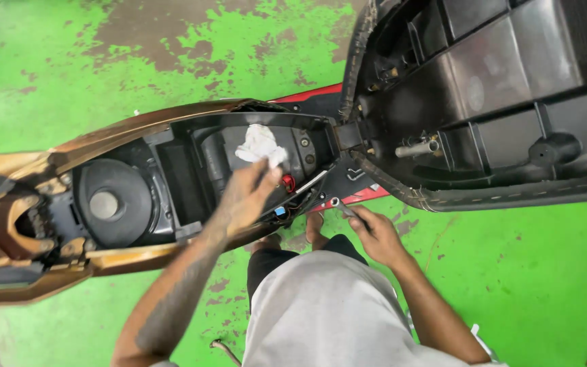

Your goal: Repairing and maintaining internal components of a motorcycle under the seat using hand tools

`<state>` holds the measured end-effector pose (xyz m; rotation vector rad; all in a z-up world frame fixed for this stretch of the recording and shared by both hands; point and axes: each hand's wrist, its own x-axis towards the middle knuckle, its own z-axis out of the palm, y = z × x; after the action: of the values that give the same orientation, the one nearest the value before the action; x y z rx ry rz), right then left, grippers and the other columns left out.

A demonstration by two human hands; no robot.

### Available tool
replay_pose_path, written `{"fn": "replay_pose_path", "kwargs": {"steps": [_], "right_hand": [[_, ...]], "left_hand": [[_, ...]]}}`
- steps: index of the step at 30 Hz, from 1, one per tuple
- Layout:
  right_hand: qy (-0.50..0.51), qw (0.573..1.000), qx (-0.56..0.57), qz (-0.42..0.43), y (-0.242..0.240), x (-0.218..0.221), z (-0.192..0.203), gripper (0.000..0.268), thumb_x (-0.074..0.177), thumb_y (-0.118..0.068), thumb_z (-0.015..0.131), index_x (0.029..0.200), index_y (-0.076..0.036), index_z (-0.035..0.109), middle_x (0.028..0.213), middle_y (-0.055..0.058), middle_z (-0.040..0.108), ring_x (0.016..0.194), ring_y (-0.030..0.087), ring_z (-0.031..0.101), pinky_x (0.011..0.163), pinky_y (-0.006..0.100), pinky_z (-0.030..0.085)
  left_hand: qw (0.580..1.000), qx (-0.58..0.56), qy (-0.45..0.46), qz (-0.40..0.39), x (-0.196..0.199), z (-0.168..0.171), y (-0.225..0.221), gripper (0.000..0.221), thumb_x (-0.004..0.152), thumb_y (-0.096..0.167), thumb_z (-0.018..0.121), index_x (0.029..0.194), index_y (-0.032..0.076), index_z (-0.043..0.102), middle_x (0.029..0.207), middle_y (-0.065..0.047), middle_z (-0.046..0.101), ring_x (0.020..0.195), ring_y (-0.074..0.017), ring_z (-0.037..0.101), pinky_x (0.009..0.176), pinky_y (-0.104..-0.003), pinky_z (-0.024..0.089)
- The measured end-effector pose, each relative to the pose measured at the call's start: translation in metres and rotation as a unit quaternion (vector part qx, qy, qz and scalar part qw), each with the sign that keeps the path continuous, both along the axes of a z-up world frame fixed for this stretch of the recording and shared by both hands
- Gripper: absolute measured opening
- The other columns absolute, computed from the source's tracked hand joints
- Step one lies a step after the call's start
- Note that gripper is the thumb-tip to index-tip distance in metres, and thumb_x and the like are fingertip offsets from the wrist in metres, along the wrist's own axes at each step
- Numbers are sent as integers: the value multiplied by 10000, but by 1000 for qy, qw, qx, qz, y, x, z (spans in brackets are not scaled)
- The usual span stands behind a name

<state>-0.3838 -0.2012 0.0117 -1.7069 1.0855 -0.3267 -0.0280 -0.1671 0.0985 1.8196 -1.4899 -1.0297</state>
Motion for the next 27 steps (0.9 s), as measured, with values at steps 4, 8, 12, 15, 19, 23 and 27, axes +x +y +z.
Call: {"fn": "replay_pose_path", "kwargs": {"steps": [4, 8, 12, 15, 19, 23, 27], "right_hand": [[-131, 986, -41, 94, -33, 42, 38, 246, 1068, -168, 648, 1250, -93, 795, 928, 182, 819, 899, 426, 805, 802, 524, 621], [-201, 955, -76, 207, -53, 71, 57, 284, 1089, -244, 635, 1243, -64, 791, 933, 168, 814, 867, 425, 802, 755, 508, 626], [-228, 940, -65, 246, -51, 88, 60, 288, 1085, -251, 638, 1233, -58, 793, 939, 178, 809, 881, 414, 813, 745, 504, 630], [-243, 931, -58, 267, -46, 98, 65, 294, 1085, -251, 639, 1235, -51, 795, 953, 183, 814, 896, 412, 820, 748, 499, 636], [-250, 924, -62, 282, -45, 111, 69, 297, 1084, -258, 646, 1199, -24, 789, 922, 193, 783, 801, 431, 784, 707, 508, 617], [-245, 919, -111, 289, -41, 127, 87, 281, 1070, -266, 686, 1133, -13, 791, 913, 183, 785, 790, 458, 778, 687, 499, 619], [-219, 918, -141, 298, -42, 139, 80, 298, 1065, -291, 695, 1164, -28, 795, 943, 191, 782, 830, 485, 766, 702, 534, 613]], "left_hand": [[960, 50, 254, 104, -43, 5, 67, 451, 1113, 449, 559, 943, 74, 742, 743, -111, 677, 686, -207, 631, 658, -371, 517], [930, 86, 307, 185, -64, 76, 80, 488, 1126, 424, 547, 971, 20, 772, 681, -157, 612, 636, -242, 604, 624, -400, 527], [923, 19, 328, 201, -50, 86, 94, 598, 1156, 493, 406, 877, 86, 744, 682, -103, 660, 648, -188, 629, 637, -315, 521], [900, -5, 371, 227, -50, 87, 105, 463, 1102, 425, 539, 1039, 12, 741, 793, -142, 697, 706, -190, 649, 669, -314, 559], [866, -46, 449, 213, -40, 67, 118, 417, 1009, 248, 758, 1268, -75, 706, 952, -181, 733, 740, -174, 659, 659, -284, 571], [860, -33, 479, 173, -24, 44, 124, 321, 1030, 188, 738, 1247, -30, 646, 917, -129, 692, 637, -125, 610, 548, -227, 459], [855, -21, 496, 149, -5, 57, 125, 285, 1021, 152, 748, 1229, 9, 615, 910, -128, 701, 654, -137, 614, 586, -243, 438]]}}
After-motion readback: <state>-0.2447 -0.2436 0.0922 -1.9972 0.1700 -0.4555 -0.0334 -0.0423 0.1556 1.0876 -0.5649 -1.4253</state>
